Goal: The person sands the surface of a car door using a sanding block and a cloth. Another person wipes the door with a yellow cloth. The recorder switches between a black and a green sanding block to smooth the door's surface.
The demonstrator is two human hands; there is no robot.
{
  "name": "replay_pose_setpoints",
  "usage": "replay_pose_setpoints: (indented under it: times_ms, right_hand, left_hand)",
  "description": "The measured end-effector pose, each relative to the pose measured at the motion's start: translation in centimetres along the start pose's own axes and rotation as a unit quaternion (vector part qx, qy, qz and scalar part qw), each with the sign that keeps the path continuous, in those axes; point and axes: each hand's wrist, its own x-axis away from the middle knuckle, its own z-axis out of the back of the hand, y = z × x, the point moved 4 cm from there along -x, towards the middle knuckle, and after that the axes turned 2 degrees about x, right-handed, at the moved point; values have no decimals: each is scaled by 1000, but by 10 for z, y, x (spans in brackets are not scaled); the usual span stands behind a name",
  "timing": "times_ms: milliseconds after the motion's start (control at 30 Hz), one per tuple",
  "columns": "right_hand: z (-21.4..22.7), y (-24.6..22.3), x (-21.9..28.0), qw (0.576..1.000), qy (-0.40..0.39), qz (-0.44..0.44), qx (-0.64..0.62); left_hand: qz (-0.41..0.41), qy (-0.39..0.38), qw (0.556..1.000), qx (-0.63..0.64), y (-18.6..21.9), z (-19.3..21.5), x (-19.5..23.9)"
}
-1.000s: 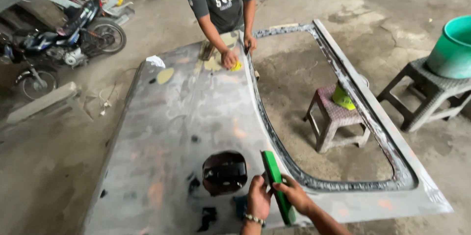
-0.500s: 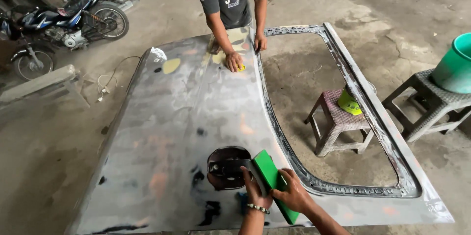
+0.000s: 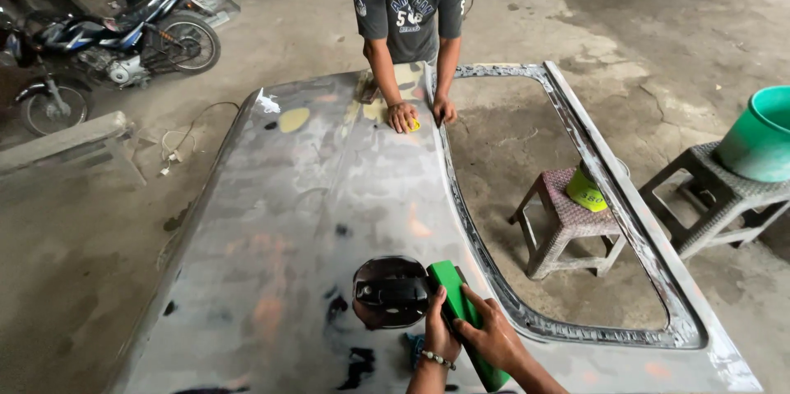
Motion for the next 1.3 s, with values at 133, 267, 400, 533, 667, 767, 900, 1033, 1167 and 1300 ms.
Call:
replay_pose_setpoints:
  times_ms: [133,267,400,533,667,767,900,1033,1167,1300]
  right_hand:
    - [3,-15,11,999,12,-29,4]
    - [-5,-9,8,999,41,-13,6]
    - [-25,18,-5,994,109,17,23]
    - [-32,22,-12,992,127,19,-16]
    - [-45,27,-16,992,28,-64,-106]
    - [-50,25,-16,991,3,-62,-121]
    - [-50,28,-16,992,-12,-76,-98]
    - [-49,32,-15,989,-11,-23,-143]
    - [-63,68,-18,969,-34,-59,-238]
    - [-72,91,-16,974,-16,-78,-211]
  left_hand:
    - [17,-39,999,2,-6,5,-3]
    - [46,-68,996,31,-8,5,-3]
    - [38,-15,994,101,2,-5,2]
    - [36,20,991,131,1,7,-5]
    - [14,-34,996,81,-5,20,-10]
    - [13,-7,999,34,-7,32,-10]
    - [28,14,999,20,-4,38,-11]
    - [56,45,997,-6,-5,44,-6]
    - [38,105,990,-91,-5,54,-3]
    - [-40,43,976,-211,-17,95,-20]
